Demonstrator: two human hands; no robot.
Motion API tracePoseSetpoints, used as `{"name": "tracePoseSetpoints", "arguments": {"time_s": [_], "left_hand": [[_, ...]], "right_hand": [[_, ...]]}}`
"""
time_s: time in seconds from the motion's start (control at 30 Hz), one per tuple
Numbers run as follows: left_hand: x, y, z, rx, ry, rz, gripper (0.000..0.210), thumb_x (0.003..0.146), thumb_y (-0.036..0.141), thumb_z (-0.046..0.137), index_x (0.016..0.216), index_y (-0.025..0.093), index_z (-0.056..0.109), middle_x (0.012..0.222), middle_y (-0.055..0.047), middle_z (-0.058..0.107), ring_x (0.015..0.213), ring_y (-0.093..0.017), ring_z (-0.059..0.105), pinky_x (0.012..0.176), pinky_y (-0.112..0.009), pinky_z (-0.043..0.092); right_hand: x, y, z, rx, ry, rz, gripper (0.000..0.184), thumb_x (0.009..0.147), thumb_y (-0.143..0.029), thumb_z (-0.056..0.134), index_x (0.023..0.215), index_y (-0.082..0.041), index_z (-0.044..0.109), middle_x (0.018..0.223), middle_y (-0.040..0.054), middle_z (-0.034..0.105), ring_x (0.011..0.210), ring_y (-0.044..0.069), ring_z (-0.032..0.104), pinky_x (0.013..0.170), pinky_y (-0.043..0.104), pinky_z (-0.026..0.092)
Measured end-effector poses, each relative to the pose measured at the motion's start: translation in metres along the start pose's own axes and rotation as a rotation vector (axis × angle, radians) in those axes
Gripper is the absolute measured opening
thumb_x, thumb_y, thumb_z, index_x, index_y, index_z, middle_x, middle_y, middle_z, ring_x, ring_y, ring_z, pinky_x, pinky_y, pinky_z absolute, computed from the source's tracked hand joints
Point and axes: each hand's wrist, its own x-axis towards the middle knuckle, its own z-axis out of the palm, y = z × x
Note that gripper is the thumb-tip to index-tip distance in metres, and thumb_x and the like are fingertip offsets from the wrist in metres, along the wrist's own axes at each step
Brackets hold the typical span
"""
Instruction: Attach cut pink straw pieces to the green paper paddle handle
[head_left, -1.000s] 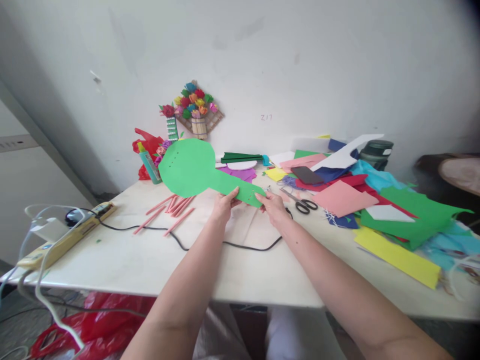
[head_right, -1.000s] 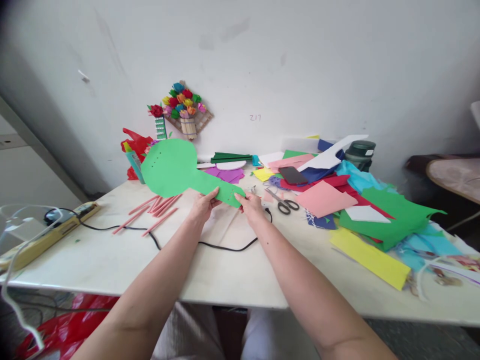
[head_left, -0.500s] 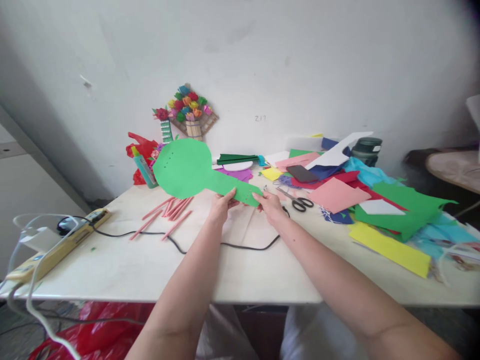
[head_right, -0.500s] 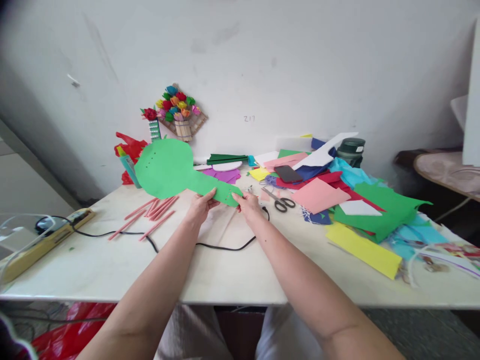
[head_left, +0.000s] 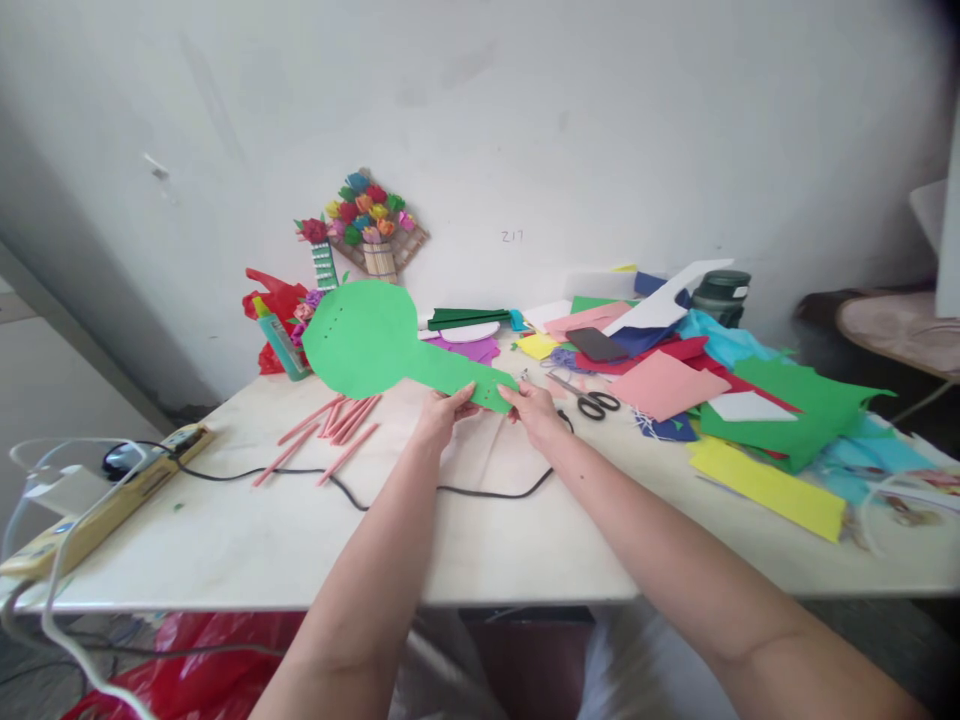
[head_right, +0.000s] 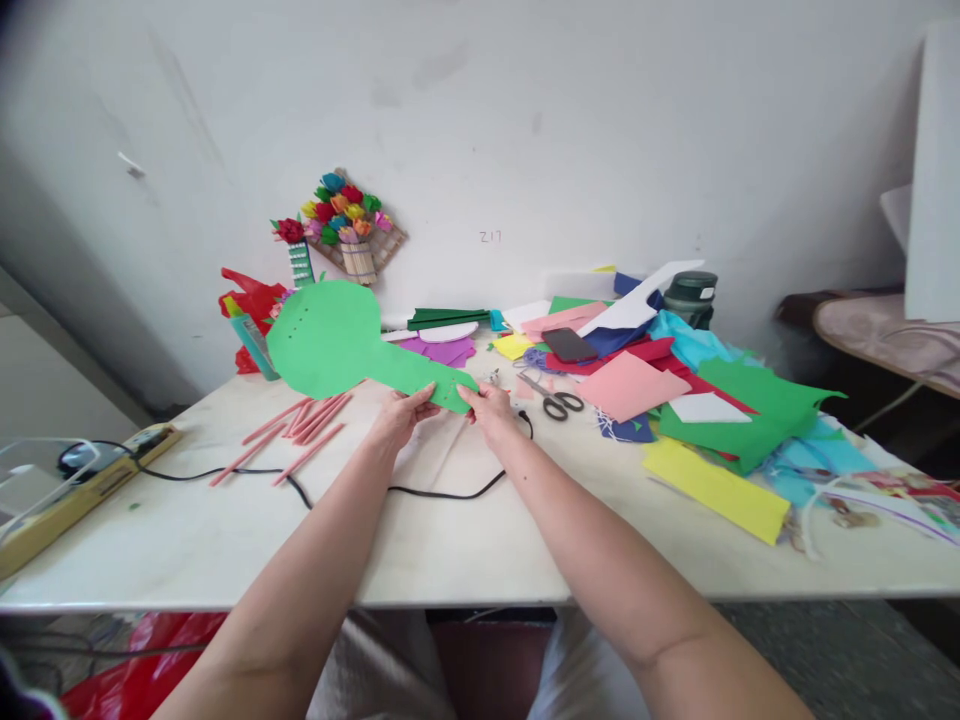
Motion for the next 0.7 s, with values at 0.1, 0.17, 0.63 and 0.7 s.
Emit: {"name": "tracePoseSetpoints", "arguments": {"time_s": [0.1,0.17,0.63,0.7], "left_hand": [[0.0001,-0.0001,-0.0006,0.025,0.018,0.036,0.034,0.055,0.033,0.077,0.079,0.012,0.064,0.070,-0.005,0.068,0.054,-0.014,0.061,0.056,-0.026,0.050],[0.0002,0.0006,-0.0010,0.040,0.027,0.053,0.034,0.055,0.034,0.076,0.078,0.012,0.064,0.070,-0.005,0.068,0.054,-0.014,0.061,0.057,-0.026,0.049],[-0.0003,0.0043,-0.0008,0.070,0.095,0.067,0.036,0.052,0.035,0.077,0.074,0.011,0.063,0.064,-0.006,0.066,0.050,-0.014,0.059,0.053,-0.026,0.048],[0.0002,0.0043,-0.0006,0.067,0.107,0.063,0.037,0.051,0.035,0.078,0.074,0.010,0.063,0.064,-0.006,0.066,0.050,-0.014,0.059,0.052,-0.026,0.048]], "right_hand": [[-0.0005,0.0008,0.0001,-0.004,-0.009,-0.003,0.029,0.055,-0.038,0.070,0.067,-0.014,0.058,0.044,-0.0056,0.049,0.037,0.005,0.038,0.036,0.020,0.028],[-0.0007,0.0011,0.0000,-0.007,-0.025,-0.010,0.029,0.056,-0.038,0.069,0.067,-0.014,0.057,0.043,-0.0060,0.048,0.037,0.005,0.038,0.035,0.019,0.028],[0.0018,0.0040,-0.0057,-0.502,0.068,-0.088,0.029,0.068,-0.041,0.062,0.054,-0.018,0.050,0.045,-0.0009,0.057,0.034,0.008,0.043,0.032,0.020,0.033],[0.0024,0.0040,-0.0068,-0.547,0.064,-0.118,0.029,0.069,-0.042,0.061,0.055,-0.018,0.050,0.046,-0.0008,0.058,0.035,0.009,0.044,0.033,0.020,0.034]]}}
